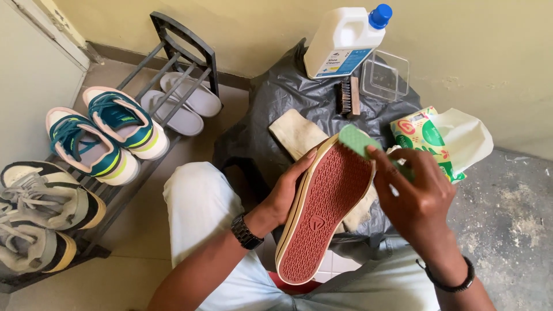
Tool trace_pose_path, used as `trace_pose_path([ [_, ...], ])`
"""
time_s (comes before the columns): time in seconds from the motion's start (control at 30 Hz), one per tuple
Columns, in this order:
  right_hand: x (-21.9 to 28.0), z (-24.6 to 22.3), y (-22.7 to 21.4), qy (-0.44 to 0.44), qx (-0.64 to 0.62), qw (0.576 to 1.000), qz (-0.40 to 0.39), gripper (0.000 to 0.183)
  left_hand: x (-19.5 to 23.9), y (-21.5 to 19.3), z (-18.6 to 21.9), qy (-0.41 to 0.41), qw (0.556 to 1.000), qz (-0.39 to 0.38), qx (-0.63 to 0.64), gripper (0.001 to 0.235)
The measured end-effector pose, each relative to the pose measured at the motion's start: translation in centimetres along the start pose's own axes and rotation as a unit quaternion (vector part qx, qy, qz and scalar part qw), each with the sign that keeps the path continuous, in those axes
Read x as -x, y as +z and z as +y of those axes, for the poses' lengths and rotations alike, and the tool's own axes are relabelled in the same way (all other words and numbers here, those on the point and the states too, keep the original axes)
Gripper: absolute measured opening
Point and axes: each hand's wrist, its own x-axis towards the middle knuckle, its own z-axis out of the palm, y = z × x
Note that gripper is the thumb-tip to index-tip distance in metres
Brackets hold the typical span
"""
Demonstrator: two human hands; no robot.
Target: The person cleans a black and white sneaker using a cloth and a brush. They wipe the upper and heel, then scrub the sole with a brush, and finally place the shoe on a nearby shoe rack.
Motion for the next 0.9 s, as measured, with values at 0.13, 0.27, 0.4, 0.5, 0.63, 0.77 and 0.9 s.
trace_pose_path([
  [0.13, 0.7, -1.6, -0.2, -0.026, -0.061, 0.997, -0.034, 0.044, -0.3, -0.3, -0.1, -0.010, 1.000, 0.005, 0.021, 0.052],
  [0.27, 0.3, 0.0, 0.3, 0.005, -0.025, 1.000, -0.013, 0.028, -0.1, -0.4, -0.4, -0.016, 1.000, 0.018, 0.006, 0.051],
  [0.4, 1.3, -1.2, 0.7, -0.004, -0.050, 0.999, -0.015, 0.029, -0.4, -0.6, -0.2, -0.001, 1.000, 0.007, -0.004, 0.054],
  [0.5, 1.3, -1.7, 0.3, -0.025, -0.060, 0.998, -0.016, 0.030, -0.5, -0.7, -0.1, 0.005, 1.000, -0.017, 0.009, 0.048],
  [0.63, 0.9, 0.5, 0.7, 0.001, 0.005, 1.000, -0.005, 0.042, -0.2, 0.0, 0.0, -0.018, 1.000, 0.019, -0.007, 0.050],
  [0.77, 0.4, -1.9, 0.0, -0.024, -0.032, 0.999, -0.003, 0.031, -0.5, -0.4, 0.1, -0.013, 0.999, 0.034, -0.008, 0.050],
  [0.9, 0.9, 0.2, 0.7, -0.003, -0.017, 1.000, -0.015, 0.031, -0.4, 0.0, 0.1, -0.025, 0.999, 0.008, 0.029, 0.058],
])
